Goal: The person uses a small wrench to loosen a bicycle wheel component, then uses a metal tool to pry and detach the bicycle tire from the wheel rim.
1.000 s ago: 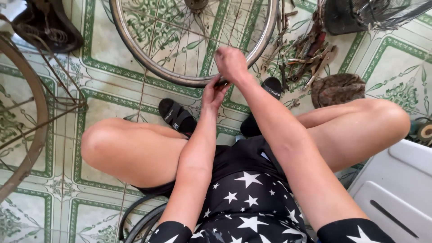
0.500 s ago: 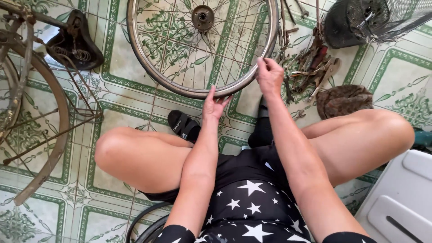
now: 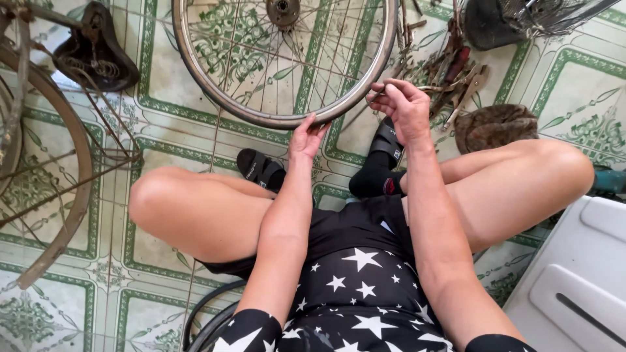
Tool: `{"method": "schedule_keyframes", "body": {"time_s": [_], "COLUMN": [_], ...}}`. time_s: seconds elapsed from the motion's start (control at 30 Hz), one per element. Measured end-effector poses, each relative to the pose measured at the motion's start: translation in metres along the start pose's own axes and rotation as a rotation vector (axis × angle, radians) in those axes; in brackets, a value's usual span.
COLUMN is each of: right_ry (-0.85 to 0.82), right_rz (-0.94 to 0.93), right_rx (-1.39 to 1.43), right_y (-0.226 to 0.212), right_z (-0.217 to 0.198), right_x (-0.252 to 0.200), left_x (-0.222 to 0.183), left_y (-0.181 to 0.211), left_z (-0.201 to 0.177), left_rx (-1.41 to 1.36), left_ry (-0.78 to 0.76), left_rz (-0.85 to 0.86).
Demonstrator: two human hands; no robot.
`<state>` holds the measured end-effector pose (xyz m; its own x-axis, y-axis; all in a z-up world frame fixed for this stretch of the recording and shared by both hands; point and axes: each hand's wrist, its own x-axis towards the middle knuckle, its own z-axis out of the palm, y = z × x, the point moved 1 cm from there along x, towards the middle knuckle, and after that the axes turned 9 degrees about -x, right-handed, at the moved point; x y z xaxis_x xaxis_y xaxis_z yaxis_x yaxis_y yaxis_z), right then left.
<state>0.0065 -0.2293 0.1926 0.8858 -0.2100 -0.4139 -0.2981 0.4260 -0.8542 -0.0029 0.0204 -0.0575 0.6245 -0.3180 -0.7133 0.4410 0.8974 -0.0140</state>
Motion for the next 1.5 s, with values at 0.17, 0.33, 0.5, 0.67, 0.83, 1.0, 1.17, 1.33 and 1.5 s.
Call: {"method": "schedule_keyframes", "body": {"time_s": [0.17, 0.33, 0.5, 0.67, 0.83, 1.0, 1.17, 1.33, 1.5], "right_ry": [0.033, -0.125, -0.188, -0.208, -0.213, -0.202, -0.210, -0.186, -0.177], "right_rz": [0.113, 0.386, 0.467, 0.538, 0.549, 0.549, 0.561, 0.592, 0.557], "right_rx": [-0.287, -0.602, -0.766, -0.803, -0.810, -0.807, -0.813, -0.776, -0.751], "right_y": [0.031, 0.050, 0.057, 0.060, 0.064, 0.071, 0.074, 0.066, 0.054], "right_z": [0.006, 0.030, 0.041, 0.043, 0.044, 0.043, 0.047, 0.056, 0.067], "right_x": [-0.003, -0.018, -0.022, -0.020, -0.012, -0.010, -0.007, -0.003, -0.005], "left_x": [-0.004, -0.001, -0.003, -0.002, -0.004, -0.005, -0.007, -0.006, -0.009], "left_y": [-0.010, -0.017, -0.016, -0.018, -0.017, -0.018, -0.018, -0.019, -0.017], "left_z": [0.004, 0.006, 0.015, 0.017, 0.020, 0.022, 0.023, 0.022, 0.025], "left_rx": [-0.020, -0.060, 0.000, -0.012, -0.019, 0.006, 0.019, -0.001, 0.010], "left_ry": [0.016, 0.014, -0.059, -0.073, -0.059, -0.044, -0.047, -0.062, -0.054], "left_rz": [0.022, -0.007, -0.034, -0.040, -0.015, -0.007, -0.009, -0.020, -0.014]}}
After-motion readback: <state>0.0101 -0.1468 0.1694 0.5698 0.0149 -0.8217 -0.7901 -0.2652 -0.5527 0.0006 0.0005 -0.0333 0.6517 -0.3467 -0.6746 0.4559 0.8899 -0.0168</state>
